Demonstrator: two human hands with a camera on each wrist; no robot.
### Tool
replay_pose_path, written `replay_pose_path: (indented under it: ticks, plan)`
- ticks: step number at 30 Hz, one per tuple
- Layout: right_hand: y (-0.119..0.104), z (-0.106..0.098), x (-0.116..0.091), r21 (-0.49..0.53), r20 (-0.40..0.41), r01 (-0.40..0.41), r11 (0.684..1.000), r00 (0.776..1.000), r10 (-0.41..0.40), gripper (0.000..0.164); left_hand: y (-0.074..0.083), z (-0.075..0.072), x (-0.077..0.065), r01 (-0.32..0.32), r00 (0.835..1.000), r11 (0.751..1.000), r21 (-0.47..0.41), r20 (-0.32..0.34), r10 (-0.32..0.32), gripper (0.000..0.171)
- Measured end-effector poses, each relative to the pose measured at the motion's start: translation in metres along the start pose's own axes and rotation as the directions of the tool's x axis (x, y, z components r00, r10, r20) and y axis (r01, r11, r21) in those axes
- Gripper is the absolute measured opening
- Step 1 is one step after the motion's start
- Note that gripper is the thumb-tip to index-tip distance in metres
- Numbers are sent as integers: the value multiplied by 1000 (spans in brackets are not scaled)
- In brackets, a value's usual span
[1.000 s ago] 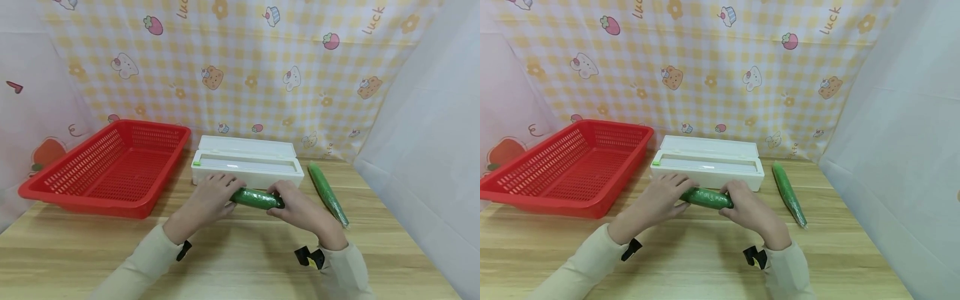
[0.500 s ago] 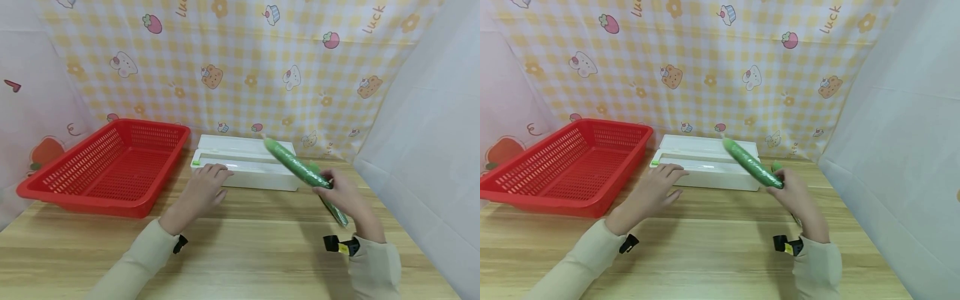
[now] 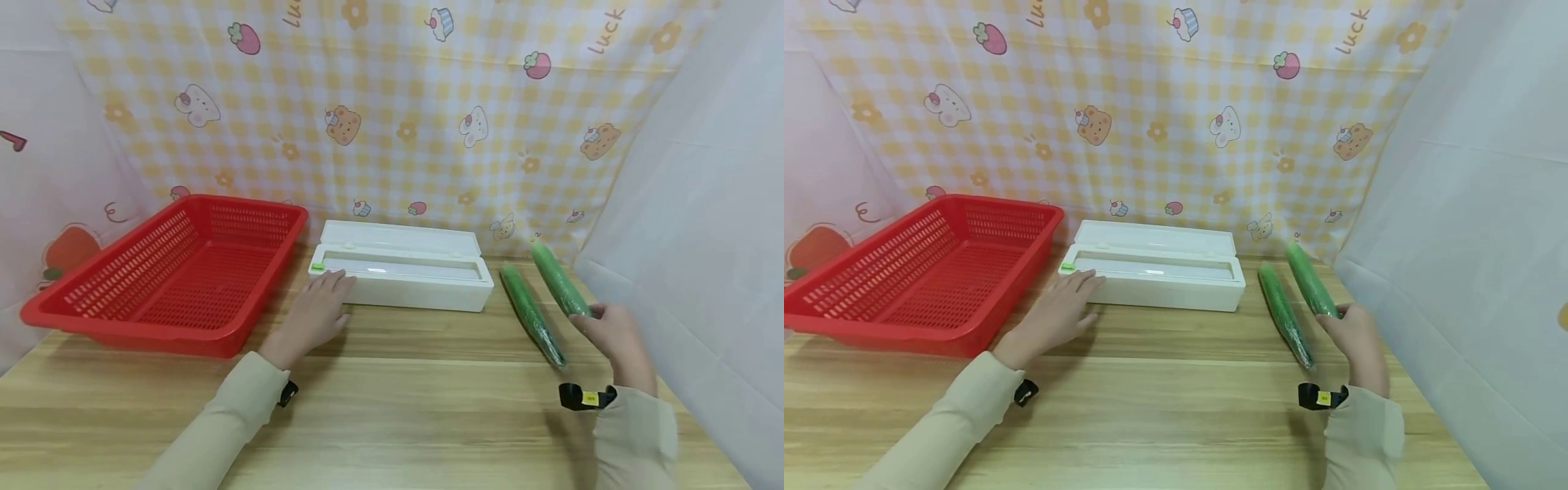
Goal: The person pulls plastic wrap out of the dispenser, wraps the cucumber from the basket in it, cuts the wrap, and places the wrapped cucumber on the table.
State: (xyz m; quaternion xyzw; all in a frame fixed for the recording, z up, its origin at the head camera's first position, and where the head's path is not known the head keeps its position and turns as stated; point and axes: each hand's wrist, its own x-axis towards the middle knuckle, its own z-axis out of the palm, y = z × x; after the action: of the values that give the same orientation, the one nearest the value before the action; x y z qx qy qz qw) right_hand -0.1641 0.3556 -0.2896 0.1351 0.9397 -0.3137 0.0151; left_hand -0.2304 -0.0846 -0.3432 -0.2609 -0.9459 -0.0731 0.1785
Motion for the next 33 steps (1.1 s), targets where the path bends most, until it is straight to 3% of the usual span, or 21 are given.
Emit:
replay_pose_path:
  ticks: [3,7,14,33]
  plan:
    - [11,8,7,-7,-16,-39,999,999,39,69,-2,2,0,4,1000,1000,-7,3,-4,60]
    - [23,19,17,-23,-43,-33,999,999,32,62,-3,1,0,7,1000,1000,-28,10,-7,59]
    - [37,33,28,41,-38,-45,998,998,47,60,-3,-1,-2,18,999,997,-76,35,-15,59]
    - [57,36,34,12,-28,-27,1000,999,27,57,-2,-2,-4,9,998,994,-105,60,-3,55]
